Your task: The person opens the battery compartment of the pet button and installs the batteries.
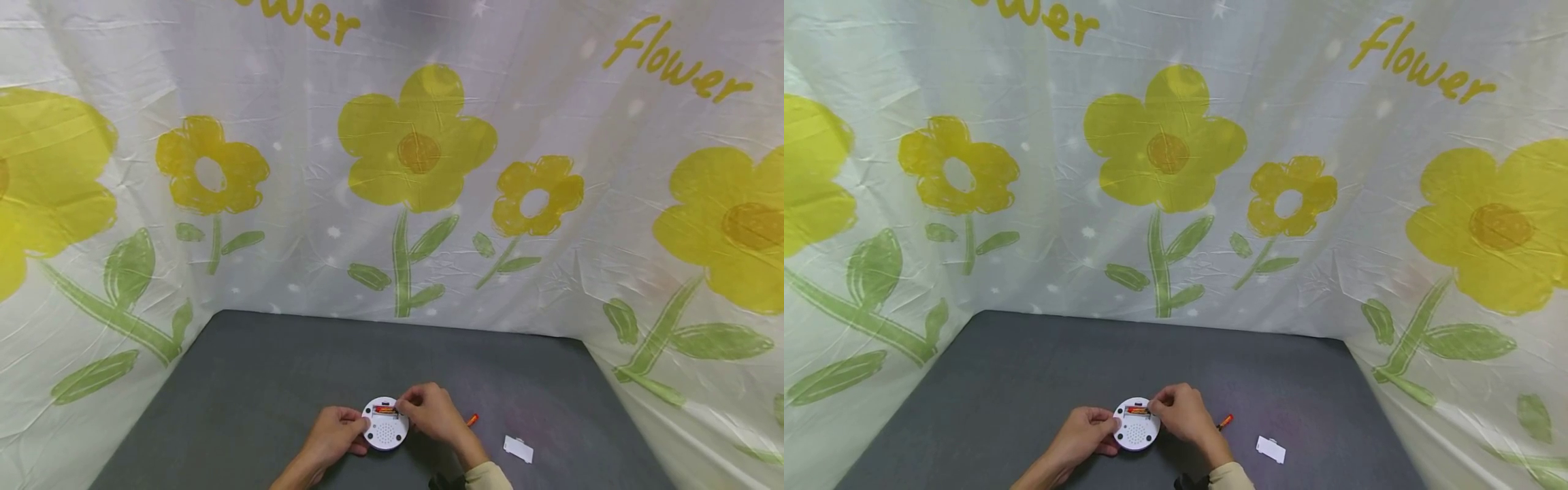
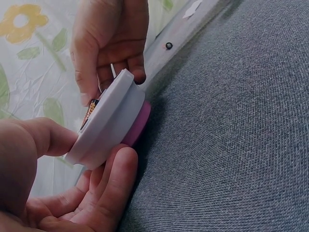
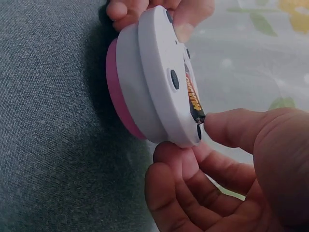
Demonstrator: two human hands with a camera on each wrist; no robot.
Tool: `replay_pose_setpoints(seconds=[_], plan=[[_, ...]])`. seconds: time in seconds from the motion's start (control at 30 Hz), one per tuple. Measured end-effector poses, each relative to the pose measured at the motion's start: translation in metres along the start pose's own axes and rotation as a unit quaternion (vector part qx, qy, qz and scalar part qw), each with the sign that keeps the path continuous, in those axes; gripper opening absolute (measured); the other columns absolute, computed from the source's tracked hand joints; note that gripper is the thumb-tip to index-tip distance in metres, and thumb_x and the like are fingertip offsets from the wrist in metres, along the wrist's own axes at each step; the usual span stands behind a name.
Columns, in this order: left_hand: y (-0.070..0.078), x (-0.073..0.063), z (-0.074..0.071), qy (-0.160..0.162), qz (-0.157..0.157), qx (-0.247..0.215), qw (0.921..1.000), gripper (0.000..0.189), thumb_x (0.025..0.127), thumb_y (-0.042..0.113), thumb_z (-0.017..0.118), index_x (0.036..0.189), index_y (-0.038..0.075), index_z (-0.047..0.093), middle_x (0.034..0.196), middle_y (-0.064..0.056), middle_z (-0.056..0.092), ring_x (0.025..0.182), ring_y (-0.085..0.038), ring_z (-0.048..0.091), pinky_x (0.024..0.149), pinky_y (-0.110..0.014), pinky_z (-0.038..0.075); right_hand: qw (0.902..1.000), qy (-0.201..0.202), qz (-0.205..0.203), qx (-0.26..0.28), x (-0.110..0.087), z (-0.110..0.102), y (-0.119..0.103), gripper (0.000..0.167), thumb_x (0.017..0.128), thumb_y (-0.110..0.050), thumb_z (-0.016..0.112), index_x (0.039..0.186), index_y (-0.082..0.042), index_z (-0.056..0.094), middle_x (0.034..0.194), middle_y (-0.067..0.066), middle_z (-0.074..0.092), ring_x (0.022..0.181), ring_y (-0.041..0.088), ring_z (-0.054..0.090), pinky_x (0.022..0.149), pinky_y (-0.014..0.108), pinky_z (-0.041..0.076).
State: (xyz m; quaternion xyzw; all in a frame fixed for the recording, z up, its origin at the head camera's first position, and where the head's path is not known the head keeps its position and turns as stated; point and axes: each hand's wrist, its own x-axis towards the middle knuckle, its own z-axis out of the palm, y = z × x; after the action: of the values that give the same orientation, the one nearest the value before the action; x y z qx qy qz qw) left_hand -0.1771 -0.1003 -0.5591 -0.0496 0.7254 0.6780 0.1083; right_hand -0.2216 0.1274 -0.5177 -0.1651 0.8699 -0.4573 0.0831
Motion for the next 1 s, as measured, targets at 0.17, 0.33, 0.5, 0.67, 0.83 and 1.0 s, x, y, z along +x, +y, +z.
replay_pose_setpoints(seconds=[0.17,0.33,0.5,0.67,0.83,1.0], plan=[[0.000,0.001,0.000,0.002,-0.002,0.005,1.0000,0.028,0.100,0.008,0.070,0.114,-0.016,0.068,0.087,-0.008,0.078,0.069,-0.015,0.076,0.064,-0.032,0.068,1.0000,0.003,0.000,0.007,0.000,0.002,0.002,0.013,0.097,-0.020,0.078,0.096,-0.006,0.081,0.076,0.001,0.075,0.057,0.008,0.060,0.048,0.022,0.050],[0.000,0.001,0.000,0.003,0.002,0.010,0.9999,0.027,0.100,0.008,0.071,0.113,-0.016,0.068,0.088,-0.008,0.078,0.069,-0.016,0.076,0.064,-0.033,0.068,0.9983,0.033,-0.037,-0.031,0.004,0.009,0.014,0.012,0.094,-0.021,0.078,0.089,-0.011,0.079,0.073,-0.007,0.070,0.060,0.005,0.057,0.051,0.022,0.046],[0.000,0.000,0.000,0.001,0.010,0.009,0.9999,0.026,0.100,0.007,0.070,0.110,-0.016,0.069,0.087,-0.008,0.078,0.069,-0.016,0.076,0.063,-0.033,0.068,0.9928,0.067,-0.074,-0.066,0.005,0.014,0.022,0.012,0.092,-0.025,0.074,0.084,-0.016,0.077,0.070,-0.012,0.065,0.062,0.005,0.054,0.052,0.024,0.044],[0.002,-0.001,0.000,0.005,0.015,0.008,0.9998,0.026,0.100,0.008,0.070,0.110,-0.016,0.070,0.086,-0.008,0.078,0.069,-0.017,0.076,0.063,-0.033,0.068,0.9949,0.064,-0.037,-0.069,0.003,0.012,0.008,0.010,0.090,-0.023,0.078,0.084,-0.014,0.077,0.071,-0.010,0.065,0.063,0.004,0.054,0.053,0.022,0.044],[0.002,-0.001,0.000,0.007,0.013,0.011,0.9998,0.025,0.099,0.008,0.071,0.111,-0.014,0.070,0.085,-0.008,0.078,0.067,-0.016,0.075,0.062,-0.032,0.068,0.9942,0.055,-0.020,-0.091,0.001,0.009,-0.002,0.008,0.090,-0.021,0.080,0.085,-0.016,0.077,0.071,-0.009,0.066,0.063,0.001,0.053,0.056,0.020,0.045],[0.000,0.000,0.001,0.002,0.012,0.005,0.9999,0.026,0.100,0.007,0.070,0.112,-0.016,0.069,0.087,-0.008,0.078,0.068,-0.016,0.076,0.063,-0.032,0.068,0.9919,0.041,-0.041,-0.113,0.000,-0.003,0.002,0.007,0.096,-0.023,0.079,0.091,-0.019,0.080,0.079,-0.011,0.072,0.072,0.001,0.059,0.063,0.023,0.050]])
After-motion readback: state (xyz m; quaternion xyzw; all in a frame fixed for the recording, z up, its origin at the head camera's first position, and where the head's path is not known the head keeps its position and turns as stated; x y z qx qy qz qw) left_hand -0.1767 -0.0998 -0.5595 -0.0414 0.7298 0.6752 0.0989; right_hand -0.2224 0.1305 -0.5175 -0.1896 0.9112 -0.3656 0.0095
